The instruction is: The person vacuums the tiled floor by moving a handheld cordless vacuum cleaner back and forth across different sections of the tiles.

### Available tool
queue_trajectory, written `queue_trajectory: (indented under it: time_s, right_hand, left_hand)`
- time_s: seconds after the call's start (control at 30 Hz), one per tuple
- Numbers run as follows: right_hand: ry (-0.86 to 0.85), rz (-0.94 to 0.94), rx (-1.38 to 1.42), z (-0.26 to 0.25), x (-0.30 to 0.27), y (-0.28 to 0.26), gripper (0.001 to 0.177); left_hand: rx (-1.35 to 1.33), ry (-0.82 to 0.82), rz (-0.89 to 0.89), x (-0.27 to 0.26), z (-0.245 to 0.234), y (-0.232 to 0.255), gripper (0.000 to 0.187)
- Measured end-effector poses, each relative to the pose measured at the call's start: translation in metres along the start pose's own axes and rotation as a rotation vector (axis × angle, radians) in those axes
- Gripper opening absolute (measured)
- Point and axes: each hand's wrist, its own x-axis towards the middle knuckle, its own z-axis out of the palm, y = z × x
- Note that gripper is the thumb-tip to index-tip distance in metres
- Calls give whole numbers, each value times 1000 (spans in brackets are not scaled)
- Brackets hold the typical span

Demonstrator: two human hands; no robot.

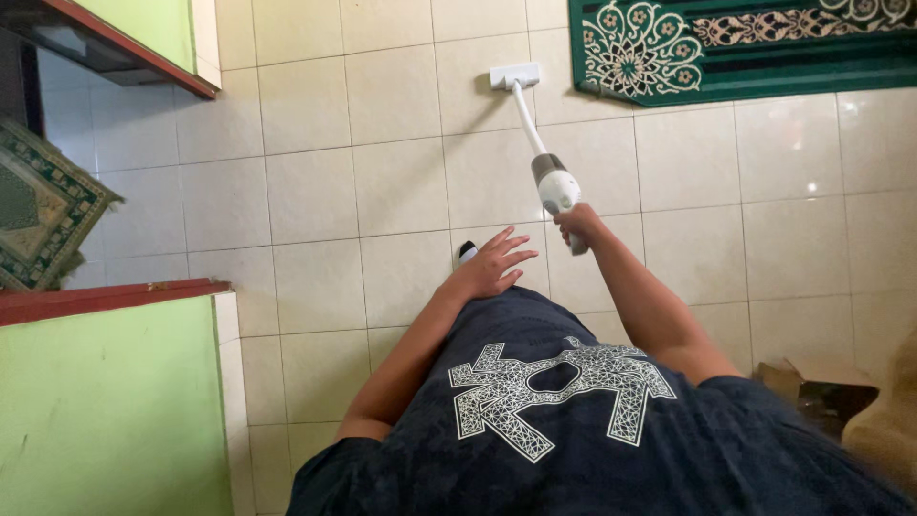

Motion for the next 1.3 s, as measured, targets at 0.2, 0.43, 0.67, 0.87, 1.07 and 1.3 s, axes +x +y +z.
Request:
queue_trajectory:
  time_s: [0.2, 0.43, 0.67, 0.87, 1.07, 1.3]
  right_hand:
    - [7, -8, -29, 5, 60, -81, 20]
    - [83, 0, -95, 28, 43, -51, 23]
    - [66, 54, -156, 12, -29, 25, 25]
    - [52, 64, -76, 3, -56, 44, 24]
    - [31, 104, -20, 6, 5, -13, 23]
    - [25, -7, 4, 1, 84, -128, 20]
  left_hand:
    - [67, -1, -48, 13, -37, -21, 49]
    - [74, 5, -39, 32, -71, -45, 50]
    - [54, -45, -53, 46, -98, -68, 50]
    - [41, -81, -69, 49, -109, -76, 50]
    - [37, -51, -57, 43, -103, -76, 50]
    - [12, -28, -81, 37, -92, -65, 48]
